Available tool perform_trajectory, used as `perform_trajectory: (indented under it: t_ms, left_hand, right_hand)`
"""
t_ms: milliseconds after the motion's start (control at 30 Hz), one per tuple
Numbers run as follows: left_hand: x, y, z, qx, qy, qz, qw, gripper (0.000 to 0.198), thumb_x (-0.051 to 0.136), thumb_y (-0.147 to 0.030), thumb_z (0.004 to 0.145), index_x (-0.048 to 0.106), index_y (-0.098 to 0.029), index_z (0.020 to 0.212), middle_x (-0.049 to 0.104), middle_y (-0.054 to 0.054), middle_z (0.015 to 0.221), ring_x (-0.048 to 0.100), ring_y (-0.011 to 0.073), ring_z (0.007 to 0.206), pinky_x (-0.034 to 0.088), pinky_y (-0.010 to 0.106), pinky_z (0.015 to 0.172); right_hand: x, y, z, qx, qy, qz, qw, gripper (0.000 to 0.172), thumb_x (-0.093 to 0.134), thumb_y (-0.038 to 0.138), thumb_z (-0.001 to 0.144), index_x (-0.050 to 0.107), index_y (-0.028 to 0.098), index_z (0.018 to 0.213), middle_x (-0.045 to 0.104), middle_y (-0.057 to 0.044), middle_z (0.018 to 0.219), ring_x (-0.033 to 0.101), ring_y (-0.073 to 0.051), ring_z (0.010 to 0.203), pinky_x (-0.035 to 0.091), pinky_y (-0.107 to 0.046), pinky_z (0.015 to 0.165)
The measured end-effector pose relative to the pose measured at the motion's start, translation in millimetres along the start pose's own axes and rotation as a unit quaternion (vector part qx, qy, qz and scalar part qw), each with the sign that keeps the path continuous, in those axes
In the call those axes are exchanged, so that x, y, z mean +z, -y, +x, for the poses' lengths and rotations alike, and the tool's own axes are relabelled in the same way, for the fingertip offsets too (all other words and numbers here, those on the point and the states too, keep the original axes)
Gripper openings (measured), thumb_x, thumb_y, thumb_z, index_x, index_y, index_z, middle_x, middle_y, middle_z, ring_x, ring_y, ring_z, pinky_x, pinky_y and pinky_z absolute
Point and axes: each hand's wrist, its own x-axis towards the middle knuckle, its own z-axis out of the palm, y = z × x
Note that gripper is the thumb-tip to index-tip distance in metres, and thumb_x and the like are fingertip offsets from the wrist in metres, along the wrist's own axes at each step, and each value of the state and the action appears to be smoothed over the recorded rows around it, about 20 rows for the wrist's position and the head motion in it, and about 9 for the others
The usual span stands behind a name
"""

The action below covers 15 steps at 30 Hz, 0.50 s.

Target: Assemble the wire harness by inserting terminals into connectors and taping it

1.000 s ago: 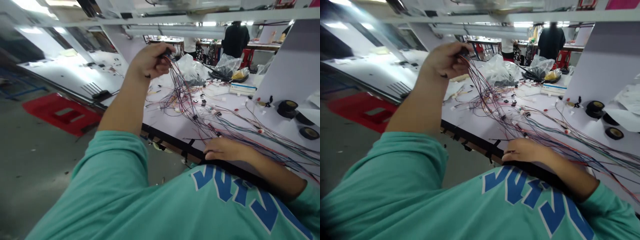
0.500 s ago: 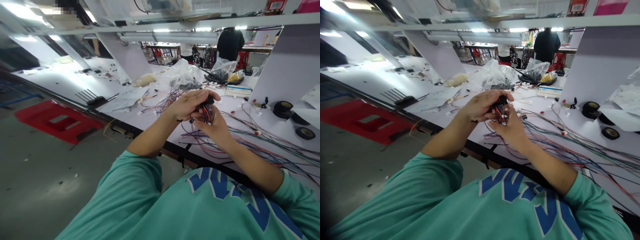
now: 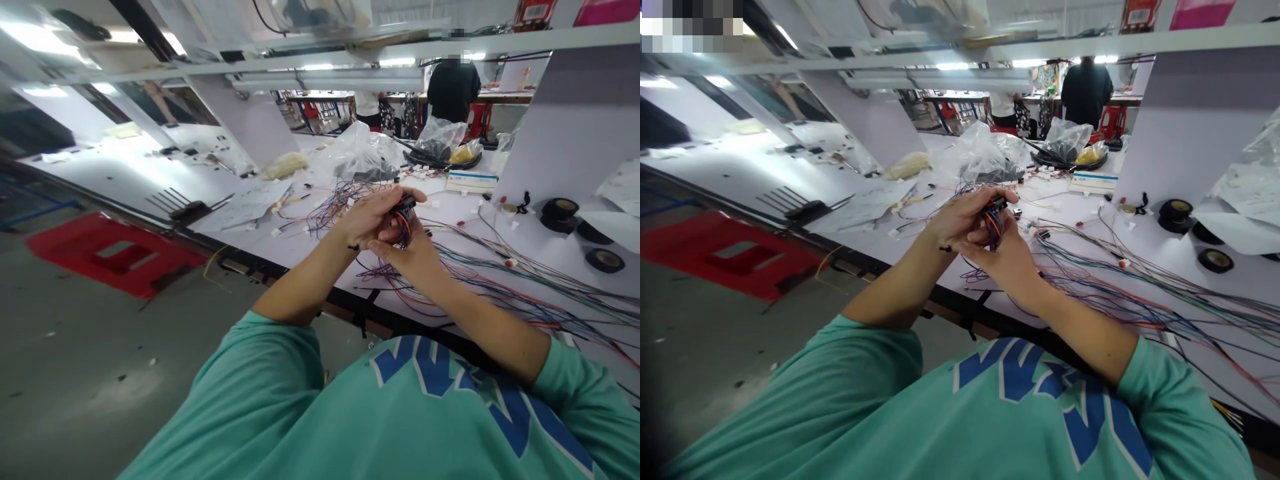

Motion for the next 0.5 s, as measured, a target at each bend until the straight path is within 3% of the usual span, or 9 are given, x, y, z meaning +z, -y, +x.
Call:
perform_trajectory:
  t_ms: [167, 300, 400, 500]
  left_hand:
    - [-4.6, 4.3, -1.1, 0.002, 0.018, 0.001, 1.0, 0.025, 0.046, -0.04, 0.089, 0.053, -0.016, 0.095, 0.05, -0.005, 0.049, 0.033, 0.0045, 0.027, 0.022, 0.015, 0.03]
    - [-13.2, -5.2, -1.4, 0.061, 0.049, 0.002, 0.997, 0.029, 0.059, -0.042, 0.081, 0.053, -0.016, 0.092, 0.051, -0.004, 0.049, 0.035, 0.0064, 0.028, 0.025, 0.017, 0.029]
    - [-13.7, -26.2, -0.9, 0.091, -0.049, -0.004, 0.995, 0.028, 0.035, -0.036, 0.094, 0.052, -0.015, 0.085, 0.046, -0.004, 0.04, 0.025, 0.006, 0.023, 0.017, 0.018, 0.026]
    - [-7.2, -50.3, -3.7, 0.109, -0.187, -0.01, 0.976, 0.062, -0.007, -0.031, 0.095, 0.05, -0.015, 0.075, 0.039, -0.003, 0.032, 0.014, 0.0059, 0.02, 0.004, 0.018, 0.026]
  right_hand:
    - [5.0, -10.5, 3.9, -0.001, -0.006, 0.055, 0.998, 0.042, 0.068, 0.027, 0.062, 0.042, 0.024, 0.095, 0.059, 0.001, 0.087, 0.06, -0.019, 0.083, 0.05, -0.034, 0.076]
    - [4.8, -15.2, 8.7, 0.029, 0.031, 0.09, 0.995, 0.031, 0.055, 0.015, 0.068, 0.048, 0.023, 0.096, 0.062, 0.003, 0.081, 0.06, -0.013, 0.068, 0.05, -0.029, 0.068]
    - [1.3, -8.4, 13.7, 0.032, 0.059, 0.069, 0.995, 0.014, 0.048, 0.01, 0.073, 0.053, 0.02, 0.082, 0.062, 0.004, 0.071, 0.061, -0.011, 0.07, 0.048, -0.029, 0.077]
    - [-1.9, 2.6, 20.3, 0.026, 0.092, 0.032, 0.995, 0.012, 0.05, 0.007, 0.075, 0.054, 0.019, 0.075, 0.061, 0.005, 0.066, 0.059, -0.01, 0.071, 0.046, -0.027, 0.081]
